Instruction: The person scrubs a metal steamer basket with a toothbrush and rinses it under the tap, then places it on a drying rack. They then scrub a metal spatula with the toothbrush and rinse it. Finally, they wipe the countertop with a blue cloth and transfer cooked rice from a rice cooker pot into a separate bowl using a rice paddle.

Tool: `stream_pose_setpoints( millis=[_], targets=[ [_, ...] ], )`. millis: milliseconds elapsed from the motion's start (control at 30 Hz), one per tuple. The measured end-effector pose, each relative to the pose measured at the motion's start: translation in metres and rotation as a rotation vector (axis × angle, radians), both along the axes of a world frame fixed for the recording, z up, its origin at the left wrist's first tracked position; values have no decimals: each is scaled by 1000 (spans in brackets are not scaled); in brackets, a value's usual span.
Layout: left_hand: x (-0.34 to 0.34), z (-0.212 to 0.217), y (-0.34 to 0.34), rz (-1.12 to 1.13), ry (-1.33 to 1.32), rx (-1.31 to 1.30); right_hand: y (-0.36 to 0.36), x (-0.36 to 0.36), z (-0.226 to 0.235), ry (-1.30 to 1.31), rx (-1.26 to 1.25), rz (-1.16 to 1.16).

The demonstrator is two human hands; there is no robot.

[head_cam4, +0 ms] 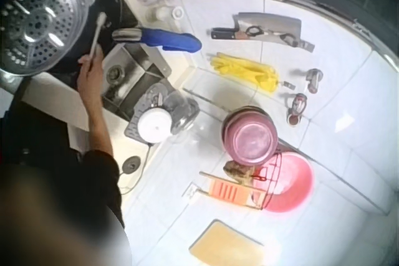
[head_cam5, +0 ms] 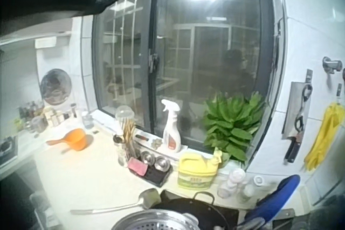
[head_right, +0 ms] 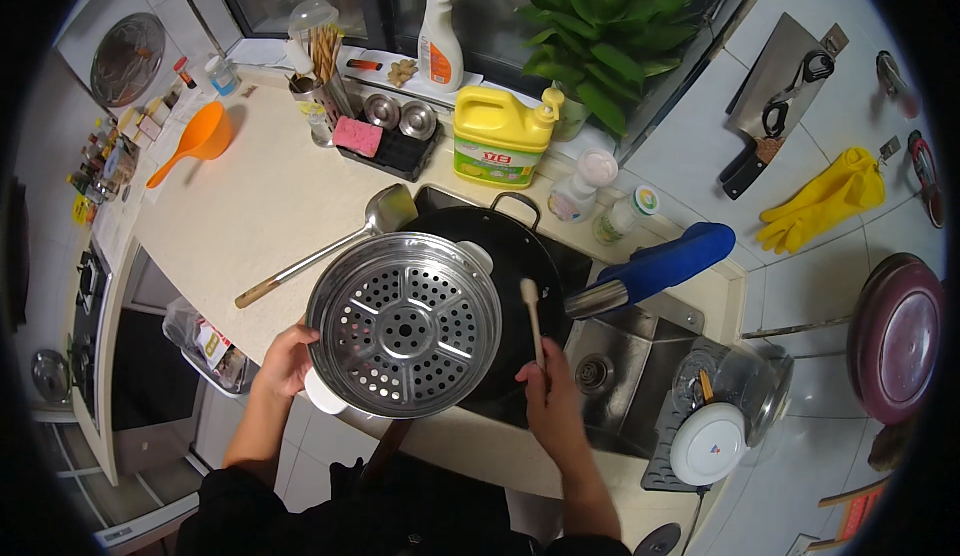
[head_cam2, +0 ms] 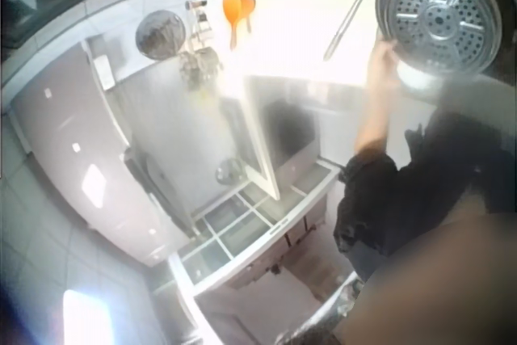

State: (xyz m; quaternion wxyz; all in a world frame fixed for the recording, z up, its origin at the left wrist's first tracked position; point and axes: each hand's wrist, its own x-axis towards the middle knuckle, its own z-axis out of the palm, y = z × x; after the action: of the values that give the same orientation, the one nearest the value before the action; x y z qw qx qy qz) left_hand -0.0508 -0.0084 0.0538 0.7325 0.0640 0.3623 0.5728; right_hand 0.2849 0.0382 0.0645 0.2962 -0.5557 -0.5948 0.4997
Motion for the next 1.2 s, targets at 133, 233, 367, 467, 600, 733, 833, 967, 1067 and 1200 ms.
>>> stream_pose_setpoints(
  millis=[133,233,367,467,600,733,833,967,1067,1200],
  targets=[
    [-10,5,-3,-33,-70,-50,45,-15,55,-393,573,345],
    [-9,10,0,-73,-44,-70,75,-34,79,-663,828,614],
    [-1,34,9,-196,-44,-51,111,-70,87,-685,1036,880],
    [-4,31,6,-241,-46,-65,122,-98,93,-632,1228,1029],
    [-16,40,4,-208,22,-134,130,-97,116,-1045,954,1060],
    [-11,53,12,-213,134,-254,120,-121,117,-682,1380,1114],
    [-15,56,16,-238,142,-275,122,-126,127,-722,1390,1050],
    [-23,63,22,-261,71,-280,133,-109,140,-832,1272,1069],
    [-21,64,28,-354,127,-332,128,-117,140,-704,1340,1062],
    [-27,67,31,-359,118,-285,128,-119,147,-668,1275,1051]
  ],
)
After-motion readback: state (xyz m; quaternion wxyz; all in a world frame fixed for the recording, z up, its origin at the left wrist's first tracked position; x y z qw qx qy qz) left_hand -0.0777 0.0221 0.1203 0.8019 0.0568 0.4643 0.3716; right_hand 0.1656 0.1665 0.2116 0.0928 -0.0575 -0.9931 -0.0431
